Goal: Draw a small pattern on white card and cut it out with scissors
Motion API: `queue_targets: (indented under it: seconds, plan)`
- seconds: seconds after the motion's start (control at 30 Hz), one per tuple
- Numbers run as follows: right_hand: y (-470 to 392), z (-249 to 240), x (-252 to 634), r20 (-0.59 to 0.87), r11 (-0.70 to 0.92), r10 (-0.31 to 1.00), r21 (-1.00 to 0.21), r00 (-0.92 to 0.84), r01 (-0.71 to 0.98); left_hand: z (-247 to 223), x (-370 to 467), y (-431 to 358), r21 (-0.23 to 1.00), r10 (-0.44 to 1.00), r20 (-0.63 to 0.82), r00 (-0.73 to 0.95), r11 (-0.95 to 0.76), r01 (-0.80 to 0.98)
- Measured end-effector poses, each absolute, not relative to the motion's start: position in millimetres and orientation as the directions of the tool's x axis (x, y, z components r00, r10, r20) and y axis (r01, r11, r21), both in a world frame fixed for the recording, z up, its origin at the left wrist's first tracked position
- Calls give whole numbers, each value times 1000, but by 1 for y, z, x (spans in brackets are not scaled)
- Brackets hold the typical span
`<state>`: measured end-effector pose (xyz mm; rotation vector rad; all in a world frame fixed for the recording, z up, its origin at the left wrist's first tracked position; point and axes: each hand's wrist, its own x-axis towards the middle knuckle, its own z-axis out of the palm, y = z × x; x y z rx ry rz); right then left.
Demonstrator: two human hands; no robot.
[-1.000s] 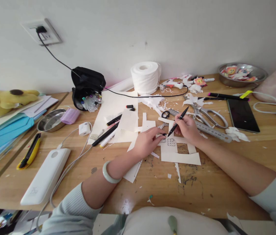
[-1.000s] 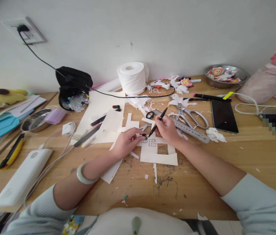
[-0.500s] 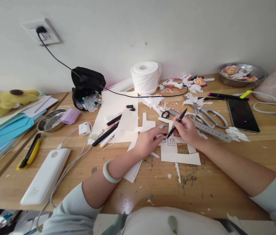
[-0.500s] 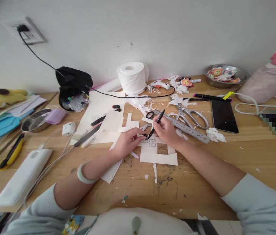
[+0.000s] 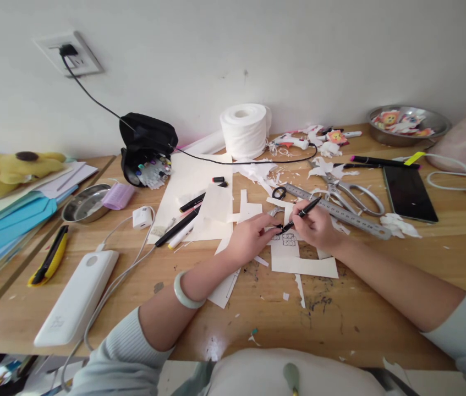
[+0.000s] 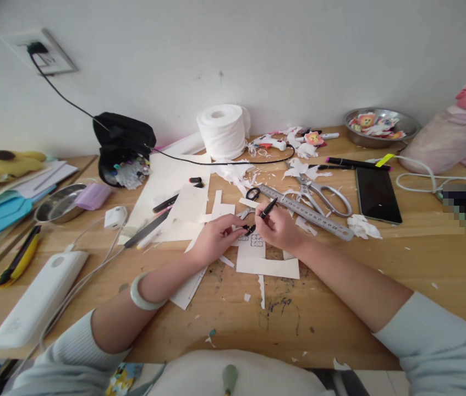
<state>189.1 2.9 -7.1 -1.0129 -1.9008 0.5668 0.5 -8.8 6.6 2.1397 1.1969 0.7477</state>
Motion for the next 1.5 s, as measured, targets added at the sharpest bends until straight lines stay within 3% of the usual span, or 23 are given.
queue_targets:
  seconds: [0.2,0.4,0.5,0.7,0.9,1.07,1.3,1.5]
  plan:
    - [2,0,190,679,837,545,-408,-492,365,6,1,-8,720,876,175,449,-425,549]
    - [2,0,190,681,937,340,-185,-648,297,6,0,-7,725,877,168,451,-420,546]
    - [2,-1,191,641,943,317,-135,-699,305,6,1,-8,723,879,162,448,-415,553]
    - [2,0,190,673,929,349,-158,-653,333,6,1,-7,725,875,160,457,-418,547]
    - [3,-3,191,625,878,462,-226,-629,422,6,0,-7,727,875,157,457,-416,546]
    - [3,-2,190,685,879,452,-235,-571,415,6,0,-8,719,877,162,453,-419,555]
    - [4,-5,190,615,800,596,-397,-517,451,5,0,-7,714,878,166,449,-421,560]
    - [5,-7,191,583,759,648,-436,-490,483,3,0,-7,705,878,168,447,-424,568]
